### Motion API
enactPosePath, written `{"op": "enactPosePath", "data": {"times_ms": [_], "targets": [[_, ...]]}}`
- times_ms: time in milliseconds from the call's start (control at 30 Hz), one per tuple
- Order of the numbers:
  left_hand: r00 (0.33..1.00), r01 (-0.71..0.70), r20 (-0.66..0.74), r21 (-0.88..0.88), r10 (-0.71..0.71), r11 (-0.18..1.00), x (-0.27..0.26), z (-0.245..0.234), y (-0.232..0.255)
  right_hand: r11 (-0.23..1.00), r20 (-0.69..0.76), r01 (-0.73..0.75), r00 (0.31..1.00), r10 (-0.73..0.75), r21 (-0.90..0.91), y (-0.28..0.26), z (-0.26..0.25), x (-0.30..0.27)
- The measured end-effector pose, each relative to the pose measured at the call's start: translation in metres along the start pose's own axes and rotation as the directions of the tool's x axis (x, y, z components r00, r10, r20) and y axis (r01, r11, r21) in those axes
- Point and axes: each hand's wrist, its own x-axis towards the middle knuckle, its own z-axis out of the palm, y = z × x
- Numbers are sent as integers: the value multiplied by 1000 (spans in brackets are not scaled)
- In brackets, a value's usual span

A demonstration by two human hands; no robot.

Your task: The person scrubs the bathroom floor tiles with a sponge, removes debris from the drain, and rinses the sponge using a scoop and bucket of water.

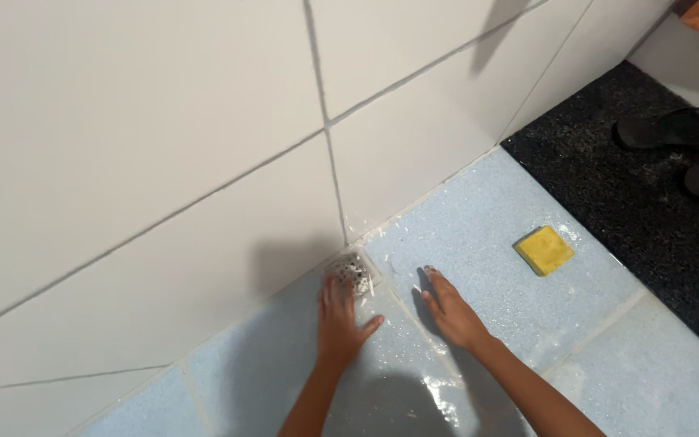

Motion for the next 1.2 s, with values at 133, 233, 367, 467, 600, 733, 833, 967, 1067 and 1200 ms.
{"op": "enactPosePath", "data": {"times_ms": [133, 233, 367, 467, 600, 733, 833, 967, 1067, 1200], "targets": [[996, -33, 84, 62, 28, 998, 15, 2, -1, 999, -16, 36, 999, -36, 3, -19, 9, 9], [988, -150, -12, 73, 151, 986, 47, 22, -8, 996, -2, 84, 996, -84, -17, -36, 18, 15], [934, -342, -124, -33, 336, 939, 71, 48, -19, 981, 15, 159, 987, -158, -111, -51, 28, 28], [917, -369, -199, -86, 347, 925, 69, 54, -25, 973, 13, 197, 980, -197, -118, -55, 32, 45], [876, -405, -346, -153, 335, 901, 51, 49, -32, 974, -72, 224, 971, -226, -40, -56, 32, 66], [851, -471, -342, -158, 399, 868, 41, 41, -44, 956, -162, 150, 981, -111, 252, -60, 35, 76], [873, -460, -289, -217, 394, 861, 42, 43, -50, 902, -137, 30, 990, 32, 431, -61, 39, 72], [881, -451, -269, -229, 390, 862, 50, 48, -55, 827, -158, 34, 985, 66, 561, -66, 40, 69], [888, -451, -167, -141, 428, 881, 58, 51, -53, 720, -178, 55, 979, 97, 692, -70, 34, 70], [813, -538, -206, 91, 545, 838, 61, 58, -53, 662, -146, -29, 968, 207, 749, -66, 31, 70]]}}
